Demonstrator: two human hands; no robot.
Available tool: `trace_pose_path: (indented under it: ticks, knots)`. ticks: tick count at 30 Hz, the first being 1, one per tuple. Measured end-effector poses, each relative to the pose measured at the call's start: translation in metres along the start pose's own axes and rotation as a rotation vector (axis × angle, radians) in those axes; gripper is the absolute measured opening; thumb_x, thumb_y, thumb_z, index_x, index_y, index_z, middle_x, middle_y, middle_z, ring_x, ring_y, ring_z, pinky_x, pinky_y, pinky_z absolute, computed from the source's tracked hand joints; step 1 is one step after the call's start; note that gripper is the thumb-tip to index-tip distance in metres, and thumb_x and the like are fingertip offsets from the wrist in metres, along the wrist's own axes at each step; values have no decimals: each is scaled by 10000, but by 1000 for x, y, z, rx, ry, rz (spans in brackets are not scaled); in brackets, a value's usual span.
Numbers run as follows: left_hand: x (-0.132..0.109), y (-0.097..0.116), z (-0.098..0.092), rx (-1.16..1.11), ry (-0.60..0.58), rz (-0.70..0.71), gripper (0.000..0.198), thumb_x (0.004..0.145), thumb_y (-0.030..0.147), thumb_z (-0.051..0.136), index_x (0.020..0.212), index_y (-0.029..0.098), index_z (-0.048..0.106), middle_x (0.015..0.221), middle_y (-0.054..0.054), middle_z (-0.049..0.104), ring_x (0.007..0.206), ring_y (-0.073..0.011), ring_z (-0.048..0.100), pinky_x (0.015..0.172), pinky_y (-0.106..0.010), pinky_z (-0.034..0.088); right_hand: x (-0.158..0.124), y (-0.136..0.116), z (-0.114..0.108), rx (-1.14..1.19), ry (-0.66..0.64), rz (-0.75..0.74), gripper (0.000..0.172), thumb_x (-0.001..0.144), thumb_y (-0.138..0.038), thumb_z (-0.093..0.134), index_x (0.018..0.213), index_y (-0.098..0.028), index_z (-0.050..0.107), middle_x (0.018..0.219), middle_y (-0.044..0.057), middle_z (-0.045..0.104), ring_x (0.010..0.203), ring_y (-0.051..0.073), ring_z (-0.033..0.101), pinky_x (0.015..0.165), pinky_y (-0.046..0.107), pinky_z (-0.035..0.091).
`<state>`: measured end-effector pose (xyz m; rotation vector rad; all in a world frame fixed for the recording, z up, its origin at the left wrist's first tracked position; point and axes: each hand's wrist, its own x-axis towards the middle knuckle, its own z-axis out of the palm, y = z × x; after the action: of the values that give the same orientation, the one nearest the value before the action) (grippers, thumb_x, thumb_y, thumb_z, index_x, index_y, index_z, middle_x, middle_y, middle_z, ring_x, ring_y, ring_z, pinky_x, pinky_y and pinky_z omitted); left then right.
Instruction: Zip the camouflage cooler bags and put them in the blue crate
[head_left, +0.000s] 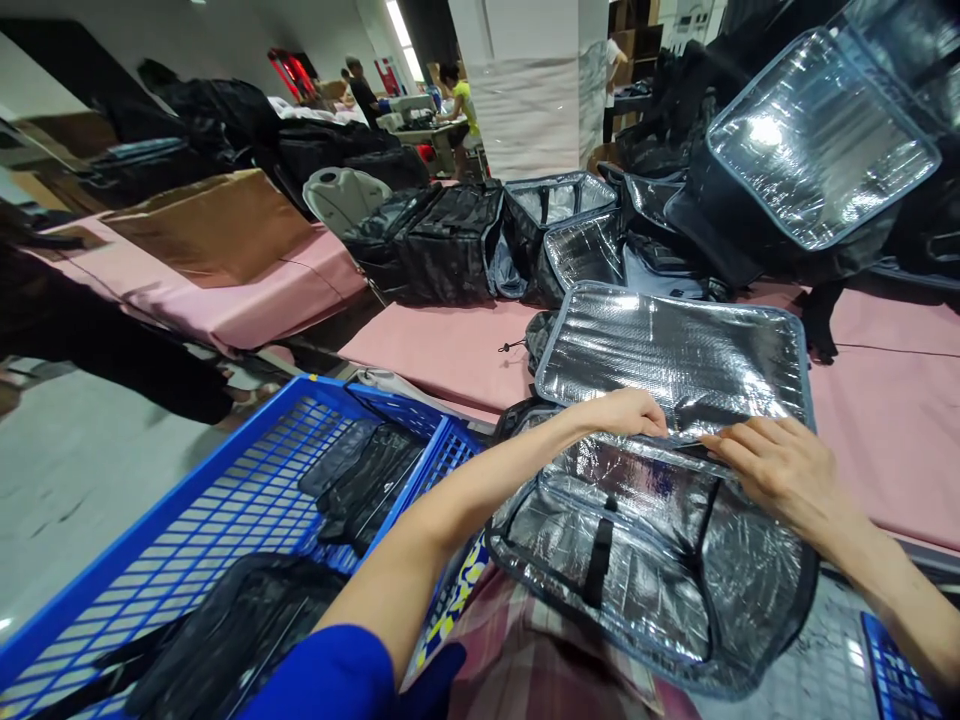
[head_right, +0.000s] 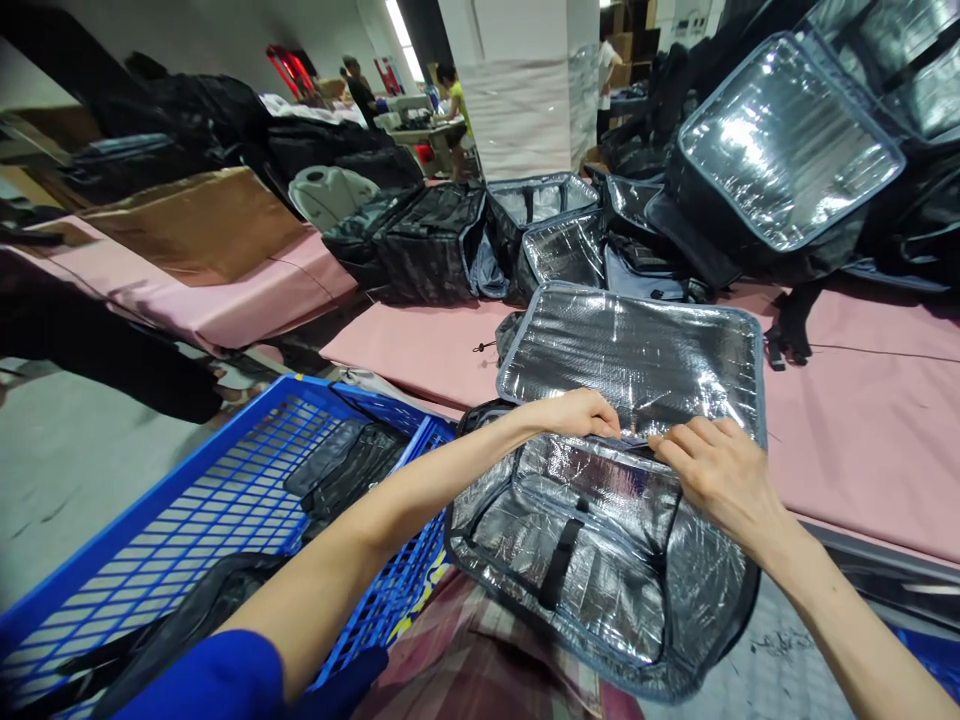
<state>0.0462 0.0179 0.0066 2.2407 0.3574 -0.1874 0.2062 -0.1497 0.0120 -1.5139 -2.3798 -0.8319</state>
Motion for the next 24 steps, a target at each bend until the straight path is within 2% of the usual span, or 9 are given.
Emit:
trace_pose_path:
  ticks: [2,5,7,9,12,16,20,24]
  knots:
    - [-8,5,8,106,94,15,163,847,176,526,885,156,683,903,-11,682,809,-117,579,691,-201,385,-7,-1,-7,-35,5,-3,239,876,-72,443,972,-187,629,834,24,652,729,163,494,642,309,294]
    - [-21,8,31,381,409,64,211,901,192,453,950,173,657,952,-39,658,852,-147,558,701,-248,368,-15,-1,-11,-113,-30,-5,269,862,-41,440,989,-186,628,900,23,661,761,167,513,662,315,314]
    - [-26,6,50,583,620,134,234,930,216,407,947,168,635,910,-57,636,830,-158,532,695,-280,340,-17,0,-9,-130,-51,11,267,863,-48,447,994,-191,631,907,21,663,765,167,521,665,323,321]
    - [-27,3,66,747,720,214,253,943,266,394,885,154,614,828,-60,609,772,-160,504,665,-299,299,-16,1,-8,-110,-50,19,271,863,-48,444,992,-192,633,895,24,662,757,165,524,660,327,320]
    - [-18,-2,80,872,775,306,263,941,279,397,816,141,583,760,-55,579,715,-155,472,623,-315,242,-14,2,-8,-103,-5,-19,278,858,-27,437,974,-189,632,877,30,661,757,162,518,658,318,314]
    - [-6,-6,82,924,884,387,257,920,161,377,739,148,558,685,-33,557,654,-146,444,601,-324,202,-12,3,-11,-159,29,-105,261,844,-8,466,971,-171,625,909,38,661,790,169,515,683,311,325]
    - [-4,-7,80,940,795,456,278,914,123,352,706,145,536,659,-29,536,637,-136,437,592,-322,209,-12,3,-10,-138,80,-130,257,836,-6,485,976,-171,624,919,42,664,800,162,528,682,304,332]
    - [-5,-3,83,876,737,412,295,934,174,338,756,150,571,704,-36,552,681,-143,456,625,-316,254,-16,2,-7,-90,88,-99,263,839,-8,480,986,-175,621,898,43,665,784,152,534,664,302,321]
